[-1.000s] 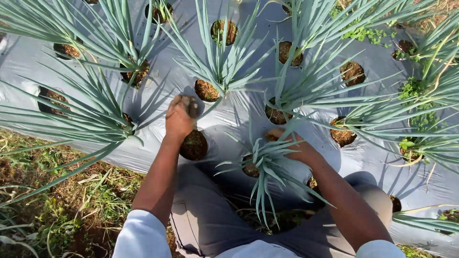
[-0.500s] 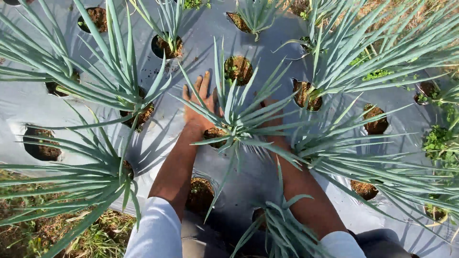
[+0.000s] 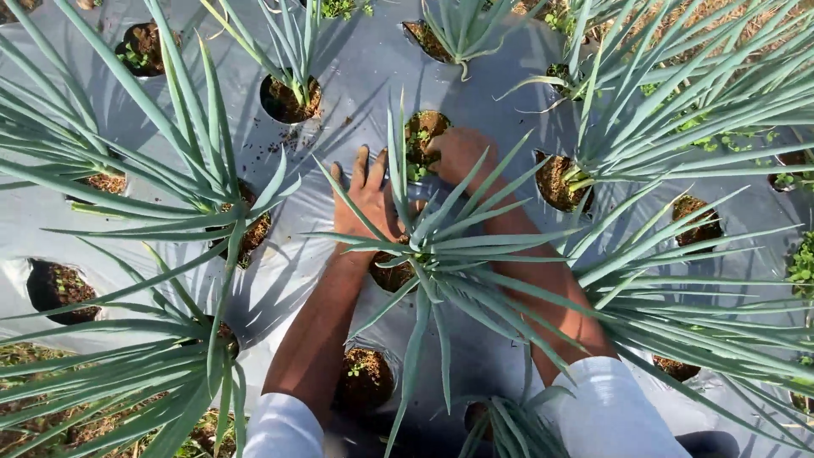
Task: Manual weeding of scallion plants growing through plastic mulch in a field.
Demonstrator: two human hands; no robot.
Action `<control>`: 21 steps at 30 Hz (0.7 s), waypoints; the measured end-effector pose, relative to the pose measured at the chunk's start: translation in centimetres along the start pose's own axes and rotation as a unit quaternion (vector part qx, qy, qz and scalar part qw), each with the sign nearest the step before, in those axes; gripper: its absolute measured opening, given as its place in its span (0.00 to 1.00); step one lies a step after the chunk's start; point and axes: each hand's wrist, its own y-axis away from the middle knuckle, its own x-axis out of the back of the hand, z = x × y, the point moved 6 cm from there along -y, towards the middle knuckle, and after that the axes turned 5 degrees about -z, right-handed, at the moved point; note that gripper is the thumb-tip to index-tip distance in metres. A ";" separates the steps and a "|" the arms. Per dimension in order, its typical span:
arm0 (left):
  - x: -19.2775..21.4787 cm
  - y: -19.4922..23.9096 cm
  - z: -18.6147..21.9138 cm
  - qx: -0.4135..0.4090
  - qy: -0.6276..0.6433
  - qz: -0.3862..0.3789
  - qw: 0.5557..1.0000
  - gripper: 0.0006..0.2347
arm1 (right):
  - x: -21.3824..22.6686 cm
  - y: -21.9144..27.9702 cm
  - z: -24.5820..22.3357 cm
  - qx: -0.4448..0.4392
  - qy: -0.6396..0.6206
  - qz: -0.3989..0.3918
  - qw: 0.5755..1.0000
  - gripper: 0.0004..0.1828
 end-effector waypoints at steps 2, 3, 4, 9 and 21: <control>1.9 -0.5 0.1 -0.024 0.096 -0.015 0.995 0.30 | 0.6 0.1 -0.7 -0.014 0.052 0.043 0.998 0.14; 0.8 -0.7 -0.1 -0.028 0.095 -0.015 0.995 0.30 | 0.5 -0.1 -0.4 -0.016 0.050 0.046 0.998 0.14; 0.1 -0.5 -0.1 -0.044 0.112 0.015 0.993 0.27 | 0.4 0.0 -0.4 -0.017 0.044 0.074 0.996 0.19; 1.4 -0.5 0.0 -0.024 0.090 0.010 0.996 0.28 | 1.0 0.5 0.8 0.025 -0.043 0.014 0.999 0.12; 0.9 -0.1 -0.1 -0.035 0.022 0.023 0.999 0.20 | 0.7 -0.9 -1.0 0.061 -0.049 -0.145 0.986 0.20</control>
